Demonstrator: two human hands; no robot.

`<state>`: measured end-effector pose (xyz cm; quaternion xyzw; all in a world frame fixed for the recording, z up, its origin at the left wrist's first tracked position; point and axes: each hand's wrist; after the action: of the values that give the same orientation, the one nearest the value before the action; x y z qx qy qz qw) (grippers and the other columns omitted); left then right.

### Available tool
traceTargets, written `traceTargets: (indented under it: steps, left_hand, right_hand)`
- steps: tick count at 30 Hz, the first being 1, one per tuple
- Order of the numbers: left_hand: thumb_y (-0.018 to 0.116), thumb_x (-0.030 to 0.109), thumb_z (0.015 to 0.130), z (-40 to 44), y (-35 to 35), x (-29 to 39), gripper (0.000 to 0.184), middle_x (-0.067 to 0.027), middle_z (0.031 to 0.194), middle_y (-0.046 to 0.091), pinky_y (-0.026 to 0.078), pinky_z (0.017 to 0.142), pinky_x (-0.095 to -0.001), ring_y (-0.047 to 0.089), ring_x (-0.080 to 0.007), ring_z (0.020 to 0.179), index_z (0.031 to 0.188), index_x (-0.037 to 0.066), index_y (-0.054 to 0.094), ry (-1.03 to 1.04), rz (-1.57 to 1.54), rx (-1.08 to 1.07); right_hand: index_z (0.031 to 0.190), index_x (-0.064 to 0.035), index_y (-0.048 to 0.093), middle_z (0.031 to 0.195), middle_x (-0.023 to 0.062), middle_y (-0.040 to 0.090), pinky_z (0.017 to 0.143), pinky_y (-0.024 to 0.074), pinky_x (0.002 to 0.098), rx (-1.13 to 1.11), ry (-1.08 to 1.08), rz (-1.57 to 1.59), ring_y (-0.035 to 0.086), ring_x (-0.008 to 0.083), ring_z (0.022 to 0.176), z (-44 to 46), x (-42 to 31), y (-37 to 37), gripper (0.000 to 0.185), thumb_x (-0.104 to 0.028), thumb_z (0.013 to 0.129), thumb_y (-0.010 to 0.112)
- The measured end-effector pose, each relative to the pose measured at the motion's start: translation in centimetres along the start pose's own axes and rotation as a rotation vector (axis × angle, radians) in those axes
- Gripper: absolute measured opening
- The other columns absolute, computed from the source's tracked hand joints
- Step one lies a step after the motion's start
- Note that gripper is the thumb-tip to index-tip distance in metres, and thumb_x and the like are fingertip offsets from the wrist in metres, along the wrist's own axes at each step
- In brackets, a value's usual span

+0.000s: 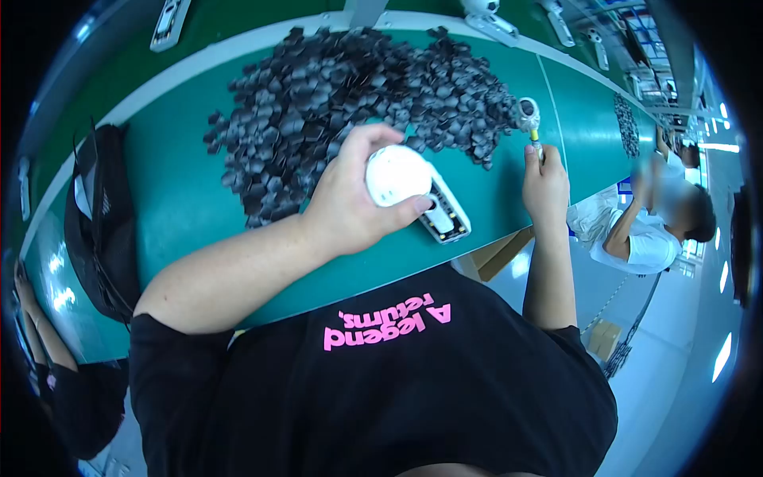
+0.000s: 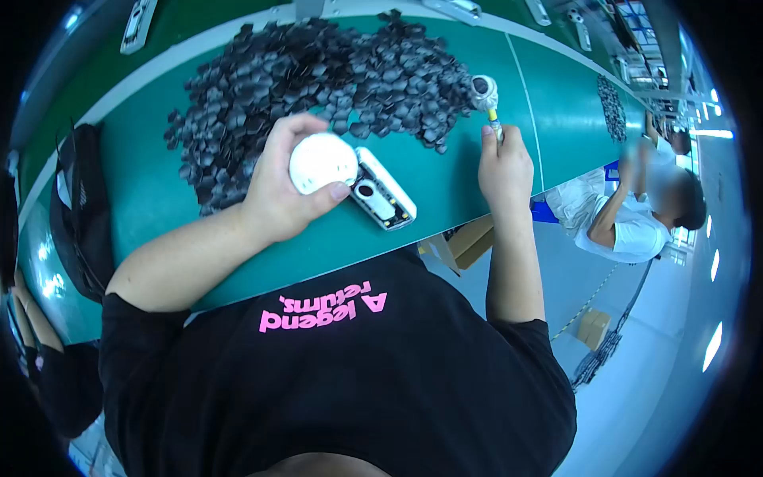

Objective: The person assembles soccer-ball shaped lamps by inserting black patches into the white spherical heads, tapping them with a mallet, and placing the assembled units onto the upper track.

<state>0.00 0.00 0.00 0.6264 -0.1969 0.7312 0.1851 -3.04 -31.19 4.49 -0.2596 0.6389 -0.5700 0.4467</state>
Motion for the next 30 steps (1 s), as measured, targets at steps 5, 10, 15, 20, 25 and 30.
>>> traceTargets:
  steps: [5, 10, 15, 20, 25, 30]
  left_hand:
    - [0.085, 0.015, 0.073, 0.5, 0.1, 0.7, 0.076, -0.0140, 0.121, 0.061, 0.050, 0.095, -0.0339, 0.061, -0.0196, 0.110, 0.134, 0.002, 0.043, -0.012, -0.260, 0.033]
    - [0.087, 0.013, 0.069, 0.8, -0.2, 1.3, 0.072, -0.0119, 0.112, 0.066, 0.052, 0.090, -0.0333, 0.065, -0.0179, 0.102, 0.130, -0.001, 0.051, 0.025, -0.422, 0.053]
    - [0.087, 0.024, 0.071, 0.4, -0.9, 1.6, 0.068, -0.0139, 0.111, 0.068, 0.054, 0.088, -0.0341, 0.067, -0.0202, 0.101, 0.126, 0.000, 0.055, 0.081, -0.042, -0.063]
    - [0.087, 0.020, 0.070, 0.8, 0.0, 2.8, 0.060, -0.0125, 0.105, 0.069, 0.054, 0.084, -0.0338, 0.068, -0.0214, 0.095, 0.121, 0.003, 0.061, 0.050, 0.209, 0.005]
    - [0.086, 0.019, 0.072, 0.7, 0.4, 2.2, 0.059, -0.0131, 0.103, 0.068, 0.053, 0.084, -0.0351, 0.068, -0.0237, 0.094, 0.123, 0.005, 0.059, 0.167, 0.289, -0.021]
    - [0.083, 0.022, 0.075, 0.3, 0.6, 1.5, 0.059, -0.0130, 0.104, 0.067, 0.053, 0.085, -0.0355, 0.067, -0.0239, 0.096, 0.125, 0.005, 0.056, 0.085, 0.136, -0.025]
  right_hand:
    - [0.107, -0.0030, 0.060, 0.095, 0.0215, 0.067, 0.075, 0.0482, 0.0517, 0.098, -0.072, -0.119, 0.065, 0.0391, 0.087, 1.9, 3.0, 2.1, 0.028, -0.029, 0.096, 0.062]
    - [0.105, -0.0013, 0.063, 0.099, 0.0161, 0.066, 0.082, 0.0488, 0.0472, 0.435, -0.447, -0.160, 0.062, 0.0361, 0.095, 1.3, -1.3, 1.0, 0.028, -0.016, 0.084, 0.072]
    - [0.108, -0.0048, 0.068, 0.096, 0.0124, 0.064, 0.084, 0.0496, 0.0416, 0.120, -0.849, 0.132, 0.060, 0.0310, 0.093, 0.3, -5.9, 0.9, 0.033, -0.013, 0.077, 0.075]
    - [0.097, -0.0059, 0.073, 0.090, 0.0096, 0.065, 0.083, 0.0506, 0.0370, 0.003, -0.845, 0.111, 0.061, 0.0287, 0.089, 1.3, -5.9, 1.4, 0.019, -0.012, 0.078, 0.074]
    - [0.094, -0.0050, 0.074, 0.085, 0.0094, 0.066, 0.080, 0.0521, 0.0388, 0.081, -0.785, 0.159, 0.064, 0.0291, 0.089, 1.2, -6.8, 1.9, 0.015, -0.012, 0.082, 0.071]
    - [0.094, -0.0050, 0.073, 0.083, 0.0120, 0.067, 0.075, 0.0543, 0.0406, 0.184, -0.734, 0.232, 0.067, 0.0302, 0.085, 0.2, -7.4, 1.2, 0.014, -0.008, 0.081, 0.072]
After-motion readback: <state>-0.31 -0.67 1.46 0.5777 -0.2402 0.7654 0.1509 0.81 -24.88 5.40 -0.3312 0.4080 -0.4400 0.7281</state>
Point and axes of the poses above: each hand's wrist, its own z-axis towards the middle knuckle, its own y-axis out of the palm, x = y × z
